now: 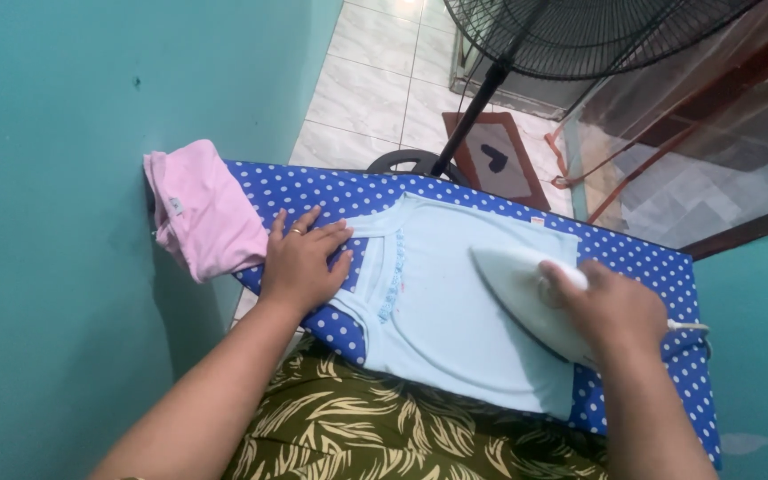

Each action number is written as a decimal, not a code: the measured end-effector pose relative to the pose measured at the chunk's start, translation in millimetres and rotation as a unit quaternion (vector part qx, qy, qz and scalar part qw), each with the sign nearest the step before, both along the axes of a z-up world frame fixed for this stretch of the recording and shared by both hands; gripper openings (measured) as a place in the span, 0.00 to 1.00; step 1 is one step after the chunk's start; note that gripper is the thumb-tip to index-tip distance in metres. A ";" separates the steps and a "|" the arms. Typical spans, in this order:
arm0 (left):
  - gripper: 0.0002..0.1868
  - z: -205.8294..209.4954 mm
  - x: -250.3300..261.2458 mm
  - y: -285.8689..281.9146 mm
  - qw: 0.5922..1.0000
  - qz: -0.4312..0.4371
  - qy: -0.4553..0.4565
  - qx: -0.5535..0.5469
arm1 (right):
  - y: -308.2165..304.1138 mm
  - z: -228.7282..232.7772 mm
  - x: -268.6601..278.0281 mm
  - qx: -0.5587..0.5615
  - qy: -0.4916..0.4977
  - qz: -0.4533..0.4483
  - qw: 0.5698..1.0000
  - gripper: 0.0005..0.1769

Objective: The person irons a patterned fabric on a blue polka-dot ironing board, folding and smoothing it with an electric iron. They then retrieve a light blue baby onesie from a red laundry basket and iron it on the same board.

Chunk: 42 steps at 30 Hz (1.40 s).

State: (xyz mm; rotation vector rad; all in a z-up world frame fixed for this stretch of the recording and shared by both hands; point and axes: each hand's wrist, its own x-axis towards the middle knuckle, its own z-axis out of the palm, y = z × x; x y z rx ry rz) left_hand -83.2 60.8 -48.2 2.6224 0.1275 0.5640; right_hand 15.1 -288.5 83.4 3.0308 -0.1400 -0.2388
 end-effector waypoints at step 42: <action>0.14 20.7 37.8 -74.4 0.971 -0.038 -0.027 -0.236 | -20.1 -11.9 -8.8 0.009 -0.129 0.016 0.991 0.38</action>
